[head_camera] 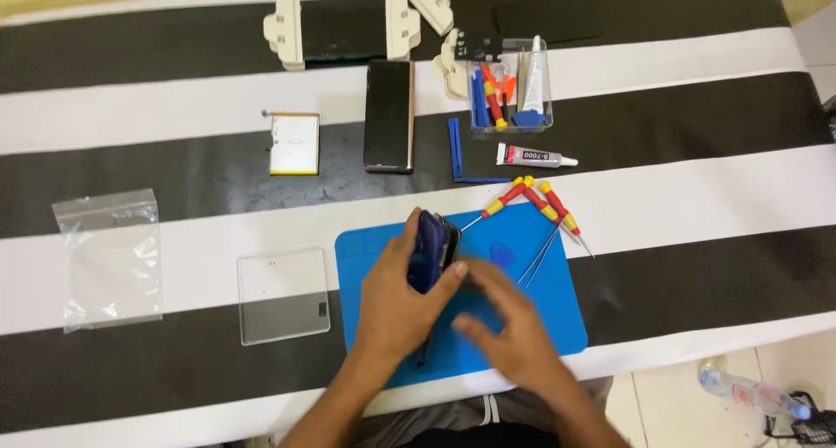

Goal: Applying adhesive to a mobile phone frame and attaching the back cover.

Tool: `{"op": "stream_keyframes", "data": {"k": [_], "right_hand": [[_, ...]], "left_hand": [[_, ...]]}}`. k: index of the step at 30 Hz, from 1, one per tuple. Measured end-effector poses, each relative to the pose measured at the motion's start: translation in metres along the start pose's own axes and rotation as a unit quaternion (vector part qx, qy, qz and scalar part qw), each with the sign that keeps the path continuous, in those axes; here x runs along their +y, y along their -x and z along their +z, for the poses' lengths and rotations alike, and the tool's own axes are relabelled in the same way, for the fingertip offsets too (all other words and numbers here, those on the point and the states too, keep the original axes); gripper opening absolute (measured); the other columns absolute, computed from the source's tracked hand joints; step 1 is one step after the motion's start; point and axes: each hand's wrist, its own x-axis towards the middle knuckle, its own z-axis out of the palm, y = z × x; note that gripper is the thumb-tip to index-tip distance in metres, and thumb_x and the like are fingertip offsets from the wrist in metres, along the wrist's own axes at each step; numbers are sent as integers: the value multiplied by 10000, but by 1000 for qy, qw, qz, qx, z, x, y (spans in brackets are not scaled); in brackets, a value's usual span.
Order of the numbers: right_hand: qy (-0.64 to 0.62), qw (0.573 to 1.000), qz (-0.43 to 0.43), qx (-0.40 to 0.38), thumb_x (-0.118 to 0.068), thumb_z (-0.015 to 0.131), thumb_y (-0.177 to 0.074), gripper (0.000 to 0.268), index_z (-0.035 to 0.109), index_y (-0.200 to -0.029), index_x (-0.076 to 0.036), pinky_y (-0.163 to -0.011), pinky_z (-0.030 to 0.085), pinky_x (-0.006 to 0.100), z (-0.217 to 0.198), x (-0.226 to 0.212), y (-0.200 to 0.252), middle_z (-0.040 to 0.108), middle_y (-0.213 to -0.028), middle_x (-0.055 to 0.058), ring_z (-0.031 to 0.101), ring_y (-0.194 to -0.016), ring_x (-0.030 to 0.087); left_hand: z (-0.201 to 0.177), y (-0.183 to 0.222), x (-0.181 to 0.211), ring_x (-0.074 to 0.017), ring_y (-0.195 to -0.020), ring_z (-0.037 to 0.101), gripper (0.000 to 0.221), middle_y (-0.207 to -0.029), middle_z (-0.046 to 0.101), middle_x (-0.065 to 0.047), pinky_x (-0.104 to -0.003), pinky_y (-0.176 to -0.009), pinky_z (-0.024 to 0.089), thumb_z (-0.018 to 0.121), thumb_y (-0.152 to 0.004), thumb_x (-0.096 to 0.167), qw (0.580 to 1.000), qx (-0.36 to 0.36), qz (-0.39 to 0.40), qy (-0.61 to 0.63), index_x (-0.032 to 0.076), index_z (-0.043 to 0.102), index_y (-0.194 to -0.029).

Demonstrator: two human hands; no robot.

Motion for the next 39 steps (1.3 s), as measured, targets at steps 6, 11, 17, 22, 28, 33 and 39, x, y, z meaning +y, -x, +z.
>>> {"op": "stream_keyframes", "data": {"k": [6, 11, 17, 22, 28, 33, 39], "right_hand": [[-173, 985, 10, -27, -377, 651, -954, 771, 350, -1551, 7, -1079, 561, 394, 26, 15, 10, 584, -1467, 174, 640, -1310, 274], [-102, 994, -24, -12, -133, 624, -969, 596, 426, -1517, -8, -1002, 622, 362, 22, 9, 13, 633, -1421, 171, 690, -1241, 267], [-104, 995, 8, 5, -126, 566, -988, 547, 456, -1519, -54, -1084, 502, 321, 18, 18, 6, 580, -1511, 128, 612, -1338, 215], [-188, 977, 89, -46, -148, 560, -996, 548, 453, -1531, -91, -1209, 403, 354, 7, 21, -7, 527, -1570, 90, 493, -1463, 213], [-180, 977, 93, -66, -177, 683, -931, 558, 552, -1467, -94, -1107, 526, 319, 16, 26, -7, 609, -1506, 95, 583, -1389, 198], [-263, 961, 55, -67, -58, 751, -882, 540, 620, -1406, -50, -1089, 541, 327, 28, 38, -10, 638, -1456, 122, 601, -1342, 208], [-309, 943, 109, -60, -88, 715, -909, 551, 576, -1441, -50, -1068, 550, 346, 30, 41, -14, 688, -1390, 114, 653, -1291, 218]], "left_hand": [[18, 5, 0, -312, -1177, 599, 1008, -1299, 563, -102, -491, -887, 509, 579, -828, 653, 998, 55, -24, -21, 192, 194, -1638], [23, 12, 3, -356, -1371, 494, 1131, -1541, 419, -136, -521, -983, 495, 491, -746, 778, 996, 60, -53, 48, 182, 126, -1635], [25, 14, -7, -389, -1329, 529, 1033, -1530, 398, -183, -525, -989, 487, 467, -844, 689, 996, 74, -34, 33, 139, 91, -1635], [14, 18, -18, -334, -1398, 484, 935, -1561, 423, -135, -496, -1043, 466, 503, -892, 618, 997, 68, -35, 26, 166, 157, -1633], [3, 19, -12, -313, -1304, 527, 1083, -1425, 413, -160, -454, -1016, 493, 553, -828, 667, 997, 32, -55, 34, 207, 33, -1658], [-3, 18, -7, -309, -1273, 584, 979, -1442, 467, -100, -487, -988, 532, 701, -790, 413, 993, 76, -93, 16, 265, 210, -1624], [-3, 15, -6, -289, -1227, 597, 962, -1377, 510, -77, -479, -976, 537, 683, -774, 391, 992, 88, -93, 0, 264, 239, -1618]]}}
